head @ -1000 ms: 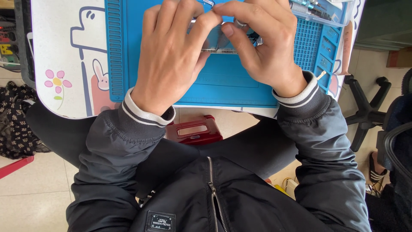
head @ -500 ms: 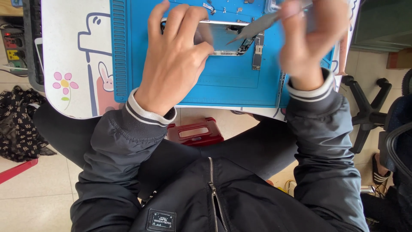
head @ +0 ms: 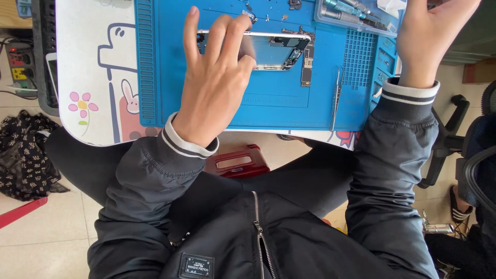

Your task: The person uses tweezers to carefully remove small components and connectors from a disassembled smartphone placed on a blue work mat. They handle the phone's internal parts and place removed pieces onto the mat, occasionally pausing to adjust their position.

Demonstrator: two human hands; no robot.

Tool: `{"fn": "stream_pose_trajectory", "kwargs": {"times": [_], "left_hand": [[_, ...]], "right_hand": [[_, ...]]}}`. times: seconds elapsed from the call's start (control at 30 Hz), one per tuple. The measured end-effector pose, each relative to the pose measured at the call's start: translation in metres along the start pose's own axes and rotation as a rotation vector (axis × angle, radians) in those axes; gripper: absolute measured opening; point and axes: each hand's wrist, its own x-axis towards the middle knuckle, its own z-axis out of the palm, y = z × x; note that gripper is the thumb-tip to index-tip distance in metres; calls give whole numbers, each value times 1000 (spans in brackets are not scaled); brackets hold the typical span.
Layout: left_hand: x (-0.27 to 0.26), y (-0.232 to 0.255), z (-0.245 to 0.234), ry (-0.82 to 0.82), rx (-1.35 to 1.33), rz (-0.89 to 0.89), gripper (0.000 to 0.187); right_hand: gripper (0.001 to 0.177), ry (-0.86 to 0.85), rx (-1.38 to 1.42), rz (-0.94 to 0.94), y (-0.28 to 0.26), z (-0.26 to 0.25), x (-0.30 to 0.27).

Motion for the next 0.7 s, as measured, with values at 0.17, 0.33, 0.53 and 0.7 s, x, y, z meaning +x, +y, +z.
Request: {"fn": "stream_pose_trajectory", "kwargs": {"times": [0.17,0.33,0.53,0.7], "left_hand": [[0,1,1,21,62,-3,31],[-1,1,1,34,91,4,24],[-1,1,1,41,103,5,21],[-3,3,4,38,98,-12,22]], "right_hand": [[39,-72,6,27,1,-5,-2],[43,-183,22,64,1,-10,-3],[27,-387,-107,-20,-24,-18,3],[18,-447,-190,-88,-12,-17,0]]}}
